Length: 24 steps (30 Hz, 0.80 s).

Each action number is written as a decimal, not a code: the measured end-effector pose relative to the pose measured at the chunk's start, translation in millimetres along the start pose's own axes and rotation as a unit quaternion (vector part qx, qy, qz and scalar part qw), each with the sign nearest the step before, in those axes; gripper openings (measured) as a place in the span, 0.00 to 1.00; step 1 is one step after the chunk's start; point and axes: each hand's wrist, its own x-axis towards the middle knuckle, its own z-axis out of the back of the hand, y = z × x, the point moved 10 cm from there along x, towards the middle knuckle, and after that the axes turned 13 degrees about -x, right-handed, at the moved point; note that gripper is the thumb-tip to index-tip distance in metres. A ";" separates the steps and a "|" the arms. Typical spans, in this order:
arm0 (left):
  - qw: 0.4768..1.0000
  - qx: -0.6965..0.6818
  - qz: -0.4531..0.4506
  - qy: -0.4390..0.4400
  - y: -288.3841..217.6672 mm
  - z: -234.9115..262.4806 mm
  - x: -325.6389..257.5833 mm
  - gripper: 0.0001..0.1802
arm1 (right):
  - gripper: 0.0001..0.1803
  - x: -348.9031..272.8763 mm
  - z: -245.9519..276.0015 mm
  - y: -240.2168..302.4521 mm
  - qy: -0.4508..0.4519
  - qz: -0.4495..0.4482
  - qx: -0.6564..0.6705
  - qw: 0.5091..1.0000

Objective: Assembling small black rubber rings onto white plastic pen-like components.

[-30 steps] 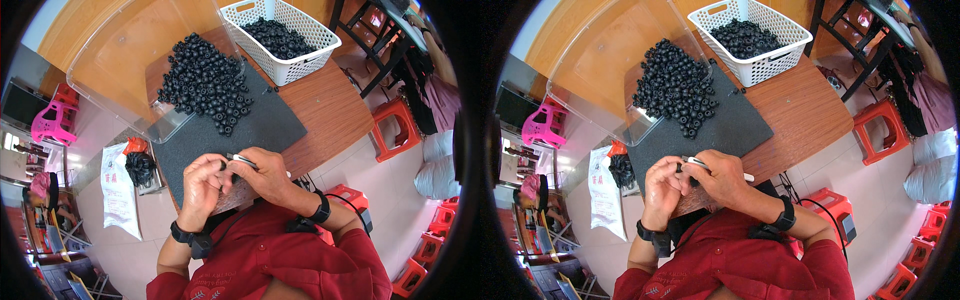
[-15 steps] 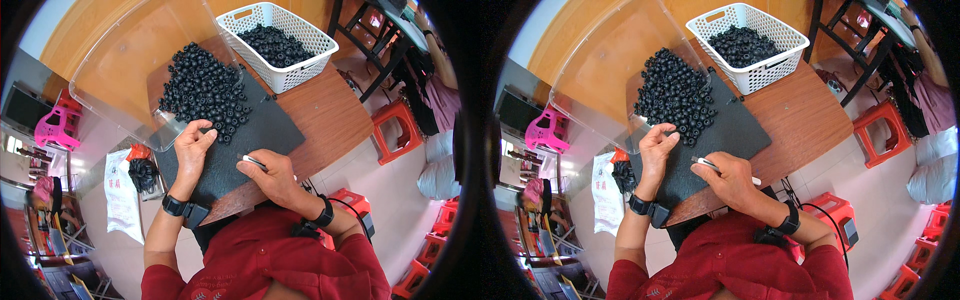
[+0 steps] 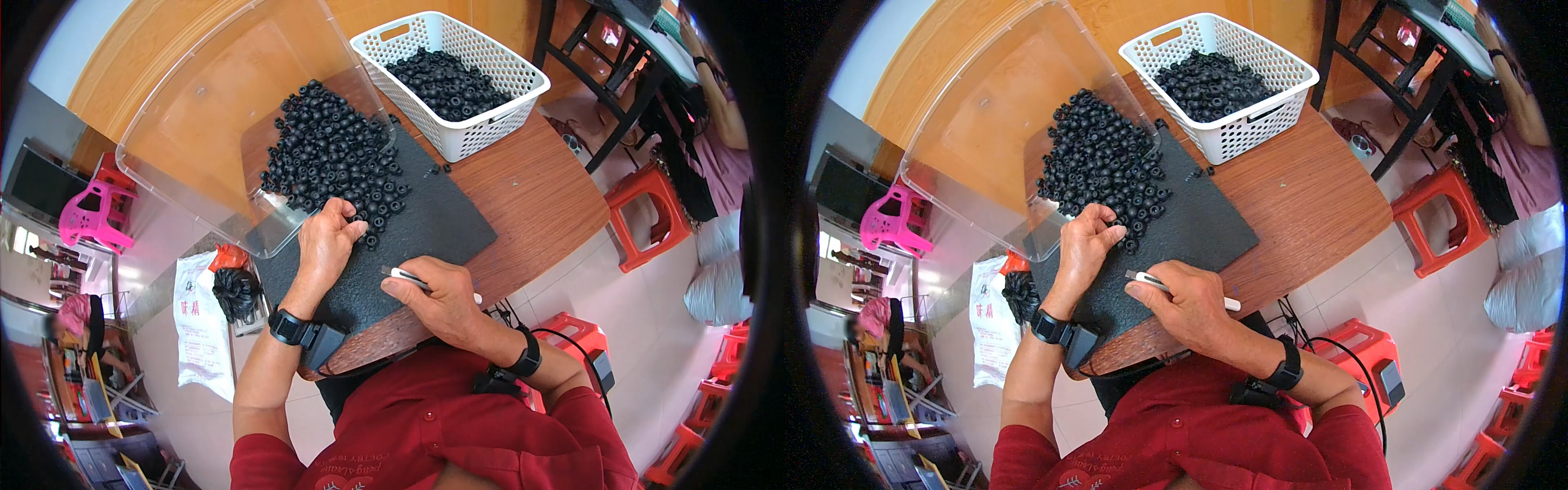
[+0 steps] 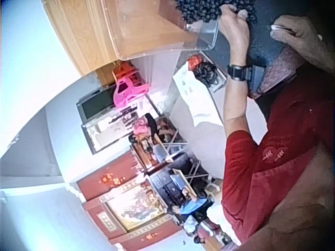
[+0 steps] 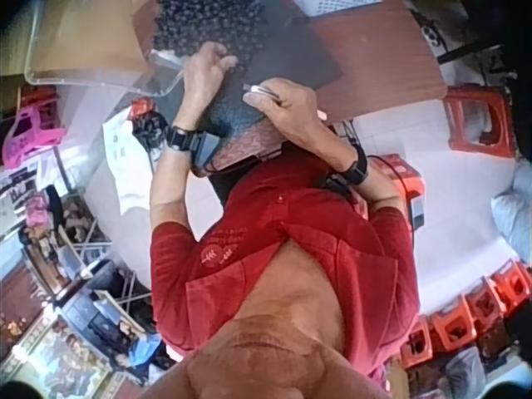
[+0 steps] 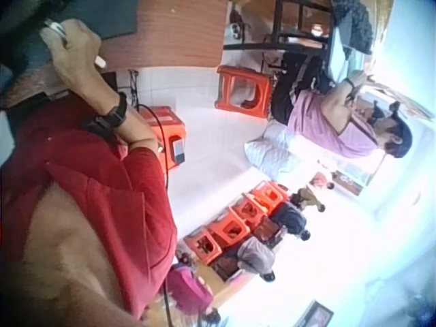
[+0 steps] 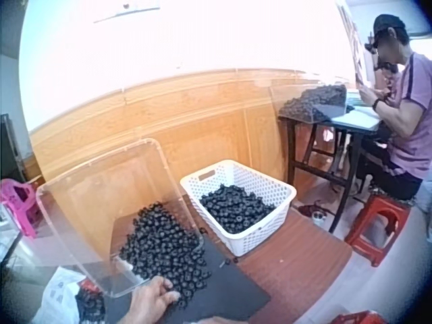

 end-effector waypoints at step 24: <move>0.998 -0.013 0.049 0.036 14.5 24.5 -43.6 0.13 | 0.11 -3.1 -5.6 6.6 0.008 0.014 -0.003 1.000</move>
